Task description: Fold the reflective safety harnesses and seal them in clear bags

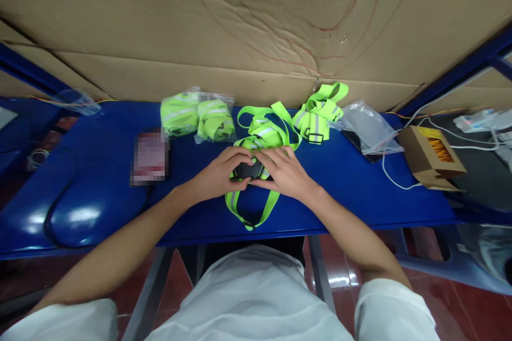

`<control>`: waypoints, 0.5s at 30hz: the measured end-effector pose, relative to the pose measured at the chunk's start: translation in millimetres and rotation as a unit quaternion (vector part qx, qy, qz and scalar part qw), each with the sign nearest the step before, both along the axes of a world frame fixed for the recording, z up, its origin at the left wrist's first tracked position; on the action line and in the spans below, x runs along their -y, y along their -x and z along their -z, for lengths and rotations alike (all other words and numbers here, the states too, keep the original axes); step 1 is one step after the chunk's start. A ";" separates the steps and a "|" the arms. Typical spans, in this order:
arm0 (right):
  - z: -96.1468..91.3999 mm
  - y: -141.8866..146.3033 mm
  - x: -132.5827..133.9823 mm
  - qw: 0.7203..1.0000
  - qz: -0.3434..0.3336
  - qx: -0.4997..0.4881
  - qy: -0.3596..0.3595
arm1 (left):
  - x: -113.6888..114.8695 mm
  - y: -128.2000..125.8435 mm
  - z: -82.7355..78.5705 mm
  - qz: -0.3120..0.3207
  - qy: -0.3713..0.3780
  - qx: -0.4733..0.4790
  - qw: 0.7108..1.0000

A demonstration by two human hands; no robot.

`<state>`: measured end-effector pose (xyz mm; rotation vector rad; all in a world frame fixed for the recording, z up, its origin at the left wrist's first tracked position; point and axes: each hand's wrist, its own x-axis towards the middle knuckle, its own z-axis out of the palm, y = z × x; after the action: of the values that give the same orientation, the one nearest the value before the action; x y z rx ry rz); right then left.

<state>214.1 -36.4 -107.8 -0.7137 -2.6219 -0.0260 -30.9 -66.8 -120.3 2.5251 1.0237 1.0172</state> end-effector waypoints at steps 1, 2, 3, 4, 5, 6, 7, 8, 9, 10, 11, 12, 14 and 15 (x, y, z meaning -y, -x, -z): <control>-0.3 -0.4 -0.5 1.000 0.000 -0.003 -0.002 | -0.1 0.7 -1.6 0.002 0.007 -0.009 1.000; -0.6 -0.9 -1.0 1.000 0.001 -0.007 -0.004 | -0.1 1.7 -3.5 0.004 0.016 -0.018 1.000; -0.8 -1.4 -1.7 1.000 0.001 -0.009 -0.005 | -0.1 2.9 -5.6 0.008 0.025 -0.027 0.999; -0.9 -2.0 -2.6 1.000 0.002 -0.011 -0.004 | -0.1 4.5 -7.7 0.011 0.033 -0.035 0.999; -1.1 -2.8 -3.8 1.000 0.005 -0.013 -0.003 | -0.2 6.6 -9.6 0.014 0.037 -0.043 0.998; -1.3 -4.1 -5.4 1.000 0.009 -0.015 -0.002 | -0.6 9.4 -11.3 0.011 0.036 -0.050 0.998; -1.6 -5.9 -7.5 1.000 0.017 -0.020 -0.001 | -1.3 13.0 -12.8 0.002 0.032 -0.058 0.998; -2.2 -8.3 -10.0 0.999 0.029 -0.029 -0.001 | -2.6 17.4 -14.0 -0.014 0.026 -0.068 0.997; -3.1 -11.5 -13.0 0.998 0.045 -0.042 0.001 | -4.5 22.6 -14.9 -0.035 0.021 -0.079 0.996; -4.4 -15.3 -16.2 0.996 0.065 -0.060 0.003 | -6.9 28.3 -15.8 -0.059 0.019 -0.090 0.994; -6.1 -19.7 -19.5 0.993 0.086 -0.082 0.007 | -9.7 34.1 -16.8 -0.082 0.019 -0.100 0.991; -8.3 -24.5 -22.6 0.988 0.107 -0.112 0.011 | -12.5 39.7 -17.9 -0.102 0.022 -0.105 0.989; -13.2 -34.5 -28.1 0.971 0.147 -0.185 0.020 | -17.4 48.3 -20.9 -0.143 0.032 -0.096 0.984; -15.7 -39.5 -30.5 0.961 0.164 -0.221 0.023 | -18.8 51.0 -23.0 -0.171 0.038 -0.081 0.981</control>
<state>253.6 -5.9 -92.1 -1.0310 -2.0662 0.0882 -81.9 -47.9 -97.3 2.4531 1.5542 0.8407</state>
